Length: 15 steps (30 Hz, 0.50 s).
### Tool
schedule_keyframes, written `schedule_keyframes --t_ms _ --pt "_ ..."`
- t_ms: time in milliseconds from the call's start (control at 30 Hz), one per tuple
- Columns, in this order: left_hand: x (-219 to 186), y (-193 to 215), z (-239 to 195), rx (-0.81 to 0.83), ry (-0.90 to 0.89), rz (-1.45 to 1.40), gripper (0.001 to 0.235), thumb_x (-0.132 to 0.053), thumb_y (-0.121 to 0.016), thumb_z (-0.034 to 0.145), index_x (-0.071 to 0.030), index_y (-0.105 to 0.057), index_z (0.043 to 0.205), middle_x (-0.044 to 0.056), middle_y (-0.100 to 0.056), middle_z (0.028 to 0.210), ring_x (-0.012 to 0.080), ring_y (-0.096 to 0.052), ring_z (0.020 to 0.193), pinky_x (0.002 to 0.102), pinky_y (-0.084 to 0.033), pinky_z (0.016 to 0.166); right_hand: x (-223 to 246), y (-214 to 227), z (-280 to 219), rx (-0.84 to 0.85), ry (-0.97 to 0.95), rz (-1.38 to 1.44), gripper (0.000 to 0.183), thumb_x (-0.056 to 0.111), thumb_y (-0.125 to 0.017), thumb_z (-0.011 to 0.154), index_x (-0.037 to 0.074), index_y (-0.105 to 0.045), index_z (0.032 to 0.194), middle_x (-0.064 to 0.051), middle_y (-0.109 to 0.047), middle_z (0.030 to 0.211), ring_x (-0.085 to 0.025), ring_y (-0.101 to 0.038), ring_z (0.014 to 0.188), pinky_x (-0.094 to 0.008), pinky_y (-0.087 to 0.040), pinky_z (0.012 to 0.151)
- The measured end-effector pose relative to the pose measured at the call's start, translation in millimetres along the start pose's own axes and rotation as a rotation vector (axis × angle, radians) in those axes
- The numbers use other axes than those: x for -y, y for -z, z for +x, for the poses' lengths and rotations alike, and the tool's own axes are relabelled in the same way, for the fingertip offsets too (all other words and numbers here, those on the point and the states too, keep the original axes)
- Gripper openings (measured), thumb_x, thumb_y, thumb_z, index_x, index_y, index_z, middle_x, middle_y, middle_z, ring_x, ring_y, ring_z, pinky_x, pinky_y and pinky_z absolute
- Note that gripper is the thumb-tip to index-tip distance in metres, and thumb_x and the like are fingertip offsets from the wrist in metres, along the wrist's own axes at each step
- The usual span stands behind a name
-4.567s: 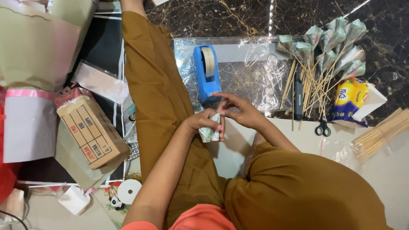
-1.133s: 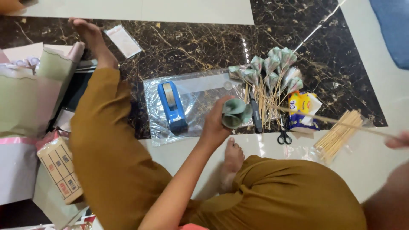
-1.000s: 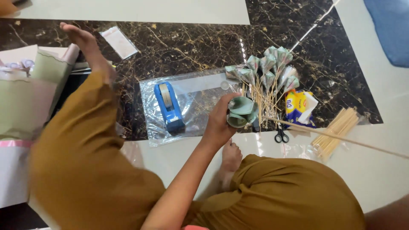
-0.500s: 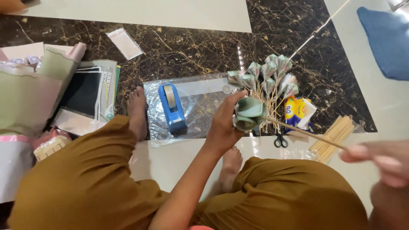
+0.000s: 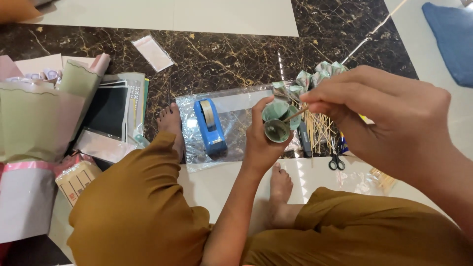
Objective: The person is creating a money bouquet by folding banknotes, taping them to wooden skewers, and arranging them into a floral foam base.
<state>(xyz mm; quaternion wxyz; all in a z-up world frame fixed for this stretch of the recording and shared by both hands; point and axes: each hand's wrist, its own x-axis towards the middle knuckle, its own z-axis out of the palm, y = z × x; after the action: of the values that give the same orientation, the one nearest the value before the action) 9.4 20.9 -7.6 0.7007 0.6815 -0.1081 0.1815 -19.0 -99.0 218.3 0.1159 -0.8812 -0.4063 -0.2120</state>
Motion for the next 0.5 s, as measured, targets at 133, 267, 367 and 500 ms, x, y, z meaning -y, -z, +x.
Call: schedule_keyframes --t_ms 133,267,367,500 --pt "0.0 2.8 -0.3 0.02 0.059 -0.019 0.086 0.001 -0.081 0.07 -0.02 -0.038 0.142 0.008 -0.074 0.104 0.0246 -0.076 0.088 0.038 -0.059 0.073 -5.4 -20.7 -2.9 -0.04 -0.032 0.031 0.021 -0.018 -0.081 0.091 -0.005 -0.081 0.109 -0.013 -0.077 0.101 -0.017 -0.058 0.065 -0.029 -0.041 0.055" --pt "0.3 0.7 -2.3 0.034 0.066 -0.023 0.086 -0.003 -0.083 0.07 -0.023 -0.04 0.141 0.008 -0.074 0.119 0.0278 -0.077 0.103 0.039 -0.062 0.081 -14.7 -44.3 -11.9 -0.019 -0.02 0.075 0.018 -0.011 -0.08 0.087 -0.002 -0.079 0.104 -0.013 -0.077 0.099 -0.015 -0.063 0.065 -0.025 -0.05 0.055" --pt "-4.9 -1.6 -4.7 0.029 0.035 -0.045 0.086 -0.003 -0.084 0.07 -0.022 -0.04 0.141 0.008 -0.069 0.13 0.0296 -0.076 0.109 0.039 -0.063 0.085 -22.4 -61.2 -15.0 0.037 -0.025 0.143 0.022 -0.009 -0.078 0.083 0.0 -0.079 0.103 -0.01 -0.074 0.098 -0.016 -0.061 0.07 -0.026 -0.051 0.059" --pt "-9.1 3.8 -4.8 -0.006 0.006 -0.059 0.086 -0.001 -0.084 0.07 -0.021 -0.039 0.141 0.01 -0.071 0.121 0.0281 -0.077 0.102 0.038 -0.063 0.081 -29.4 -78.6 -16.4 0.082 0.018 0.131 0.026 -0.001 -0.078 0.083 0.013 -0.081 0.105 -0.006 -0.065 0.105 -0.022 -0.052 0.091 -0.031 -0.051 0.079"
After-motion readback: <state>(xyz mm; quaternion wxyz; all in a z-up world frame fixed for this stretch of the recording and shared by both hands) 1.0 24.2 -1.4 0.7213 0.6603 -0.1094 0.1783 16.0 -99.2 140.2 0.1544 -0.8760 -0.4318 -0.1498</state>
